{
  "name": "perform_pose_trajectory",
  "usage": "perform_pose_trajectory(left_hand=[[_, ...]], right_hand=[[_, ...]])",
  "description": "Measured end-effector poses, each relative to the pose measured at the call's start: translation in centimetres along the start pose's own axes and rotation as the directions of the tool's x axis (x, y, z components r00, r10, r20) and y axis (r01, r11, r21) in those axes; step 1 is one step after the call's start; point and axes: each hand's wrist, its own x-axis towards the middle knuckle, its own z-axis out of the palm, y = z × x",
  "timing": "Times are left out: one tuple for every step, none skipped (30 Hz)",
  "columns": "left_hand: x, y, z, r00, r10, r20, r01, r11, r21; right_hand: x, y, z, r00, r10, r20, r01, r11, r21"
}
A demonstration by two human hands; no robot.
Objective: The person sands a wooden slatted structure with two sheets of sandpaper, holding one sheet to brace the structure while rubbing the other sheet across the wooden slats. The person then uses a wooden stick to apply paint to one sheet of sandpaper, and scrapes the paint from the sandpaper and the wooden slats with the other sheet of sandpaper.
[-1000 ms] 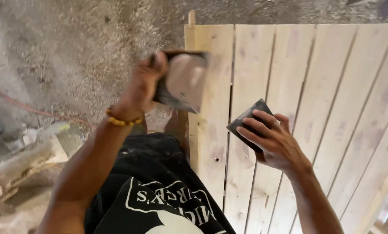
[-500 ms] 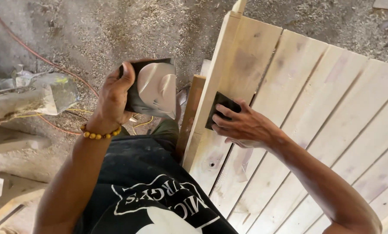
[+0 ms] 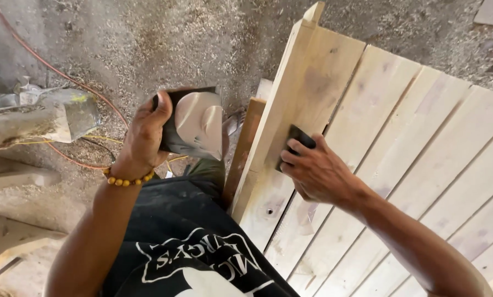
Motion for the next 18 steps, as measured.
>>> perform_pose_trajectory(left_hand=[[-0.2,0.1,0.0,1.0,0.0,0.0,0.0,1.0,-0.003],[-0.4,0.2,-0.1,1.0,0.017,0.011,-0.016,1.0,-0.019],[-0.4,0.2,-0.1,0.999,0.032,0.027,-0.031,0.999,-0.034],[-0.2,0.2,-0.1,0.999,0.03,0.031,-0.028,0.999,-0.035],[-0.2,0.1,-0.1,0.999,0.023,0.029,-0.022,0.999,-0.032],[-0.1,0.0,-0.1,0.999,0.016,0.028,-0.016,0.999,-0.029],[-0.2,-0.2,-0.1,1.0,0.011,0.029,-0.01,1.0,-0.029],[-0.3,-0.4,-0.1,0.999,-0.008,0.038,0.008,1.0,-0.023],[-0.1,-0.5,-0.2,0.999,-0.022,0.049,0.022,1.0,-0.013],[-0.1,-0.5,0.0,0.998,-0.023,0.053,0.023,1.0,-0.011],[-0.1,-0.4,0.1,0.998,-0.026,0.054,0.026,1.0,-0.008],[-0.1,-0.4,0.2,0.998,-0.029,0.055,0.029,1.0,-0.005],[-0.3,-0.3,0.2,0.998,-0.032,0.053,0.033,0.999,-0.006],[-0.5,-0.3,0.2,0.998,-0.04,0.047,0.041,0.999,-0.017],[-0.6,-0.2,0.2,0.998,-0.046,0.043,0.047,0.999,-0.028],[-0.6,-0.4,-0.1,0.998,-0.047,0.042,0.048,0.998,-0.029],[-0.6,-0.5,-0.4,0.998,-0.043,0.037,0.044,0.998,-0.033],[-0.6,-0.7,-0.7,0.999,-0.04,0.031,0.041,0.998,-0.038]], right_hand=[[-0.7,0.0,0.2,1.0,0.0,0.002,0.0,1.0,-0.001],[-1.3,-0.1,0.4,0.995,-0.022,-0.098,0.018,0.999,-0.039],[-1.9,-0.1,0.7,0.98,-0.042,-0.197,0.028,0.997,-0.074],[-1.7,-0.1,1.6,0.98,-0.038,-0.194,0.024,0.997,-0.073],[-1.6,0.0,2.6,0.926,-0.09,-0.366,0.076,0.996,-0.053],[-1.4,0.1,3.6,0.839,-0.134,-0.527,0.131,0.99,-0.042],[-1.0,0.1,4.1,0.841,-0.131,-0.525,0.131,0.991,-0.037],[-0.7,0.1,4.6,0.834,-0.154,-0.53,0.162,0.986,-0.032],[-0.1,0.3,5.2,0.824,-0.176,-0.539,0.19,0.981,-0.03],[0.3,0.2,5.3,0.824,-0.171,-0.54,0.186,0.982,-0.028],[0.7,0.3,5.4,0.835,-0.194,-0.515,0.189,0.98,-0.062],[1.1,0.4,5.4,0.846,-0.215,-0.489,0.192,0.977,-0.097],[1.3,0.4,5.4,0.846,-0.217,-0.487,0.196,0.976,-0.094],[1.5,0.5,5.3,0.855,-0.216,-0.471,0.198,0.976,-0.089],[1.7,0.7,5.3,0.864,-0.215,-0.455,0.198,0.976,-0.086],[1.9,0.7,5.5,0.865,-0.216,-0.453,0.199,0.976,-0.085],[2.1,0.7,5.6,0.875,-0.215,-0.433,0.198,0.977,-0.085],[2.3,0.7,5.8,0.885,-0.214,-0.413,0.197,0.977,-0.085]])
